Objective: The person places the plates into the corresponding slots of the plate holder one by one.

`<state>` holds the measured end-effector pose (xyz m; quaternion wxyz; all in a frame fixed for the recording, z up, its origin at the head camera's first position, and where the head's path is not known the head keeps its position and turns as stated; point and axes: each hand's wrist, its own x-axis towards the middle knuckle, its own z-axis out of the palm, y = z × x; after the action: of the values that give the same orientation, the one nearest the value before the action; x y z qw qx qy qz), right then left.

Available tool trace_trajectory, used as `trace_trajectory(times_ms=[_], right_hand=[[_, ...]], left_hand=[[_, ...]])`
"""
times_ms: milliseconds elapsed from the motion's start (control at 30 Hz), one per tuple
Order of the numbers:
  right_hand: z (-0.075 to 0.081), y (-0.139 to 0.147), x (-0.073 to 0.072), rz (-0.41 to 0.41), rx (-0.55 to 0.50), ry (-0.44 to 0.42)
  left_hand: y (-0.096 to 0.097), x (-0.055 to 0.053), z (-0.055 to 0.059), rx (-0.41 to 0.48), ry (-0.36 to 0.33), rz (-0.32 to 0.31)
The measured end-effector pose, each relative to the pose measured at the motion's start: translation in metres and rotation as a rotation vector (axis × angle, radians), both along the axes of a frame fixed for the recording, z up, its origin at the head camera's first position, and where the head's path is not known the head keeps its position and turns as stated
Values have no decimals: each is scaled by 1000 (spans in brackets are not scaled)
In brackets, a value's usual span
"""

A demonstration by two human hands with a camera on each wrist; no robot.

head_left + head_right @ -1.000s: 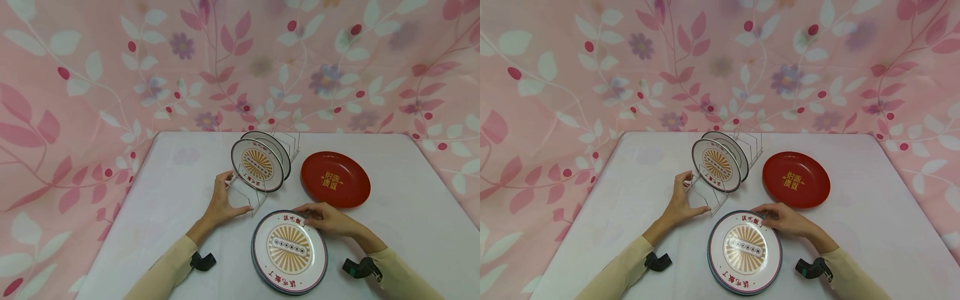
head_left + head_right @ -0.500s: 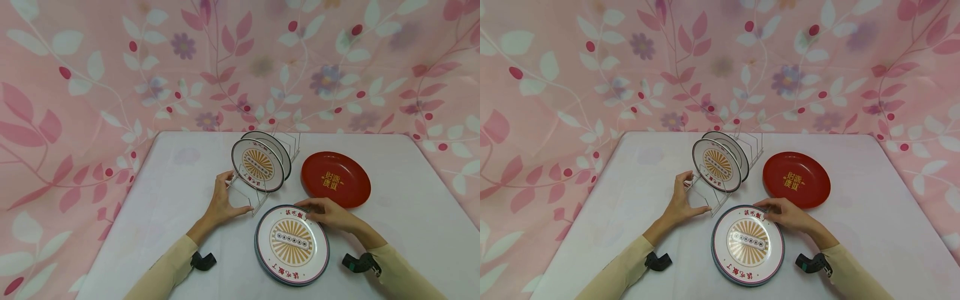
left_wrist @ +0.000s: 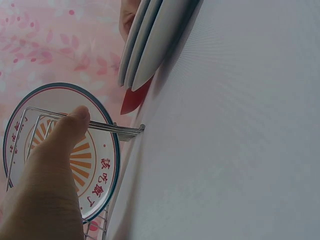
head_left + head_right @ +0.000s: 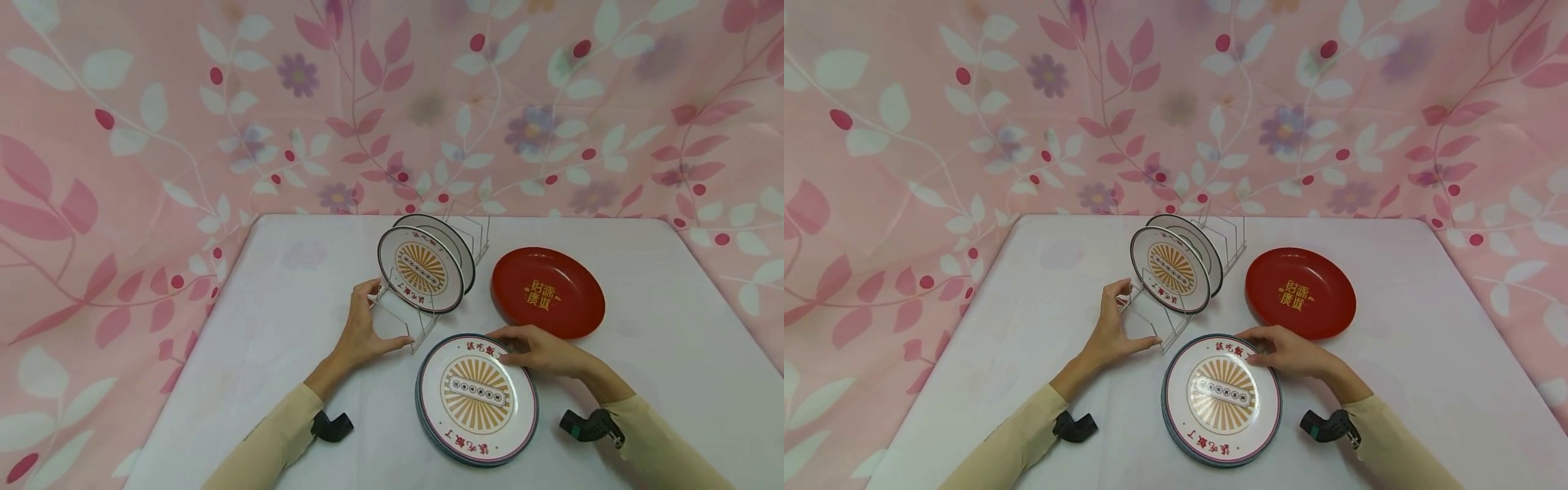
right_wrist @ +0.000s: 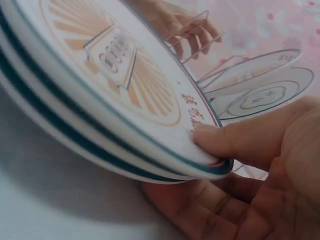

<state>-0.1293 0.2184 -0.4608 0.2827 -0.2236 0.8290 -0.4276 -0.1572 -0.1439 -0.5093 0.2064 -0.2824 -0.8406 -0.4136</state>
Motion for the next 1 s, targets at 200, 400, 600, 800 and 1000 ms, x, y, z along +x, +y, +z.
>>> trace_trajectory(times_ms=[200, 400, 600, 800, 1000], right_hand=[[11, 7, -1, -76, -10, 45], [36, 19, 1, -82, -39, -22], [46, 32, -3, -98, -108, -177], [42, 41, -6, -57, -245, -290], [46, 49, -10, -25, -365, -277]], left_hand=[[1, 0, -1, 8, 8, -7], [0, 0, -1, 5, -2, -6], [0, 0, -2, -2, -3, -3], [0, 0, -2, -6, 0, -7], [0, 0, 0, -3, -9, -6]])
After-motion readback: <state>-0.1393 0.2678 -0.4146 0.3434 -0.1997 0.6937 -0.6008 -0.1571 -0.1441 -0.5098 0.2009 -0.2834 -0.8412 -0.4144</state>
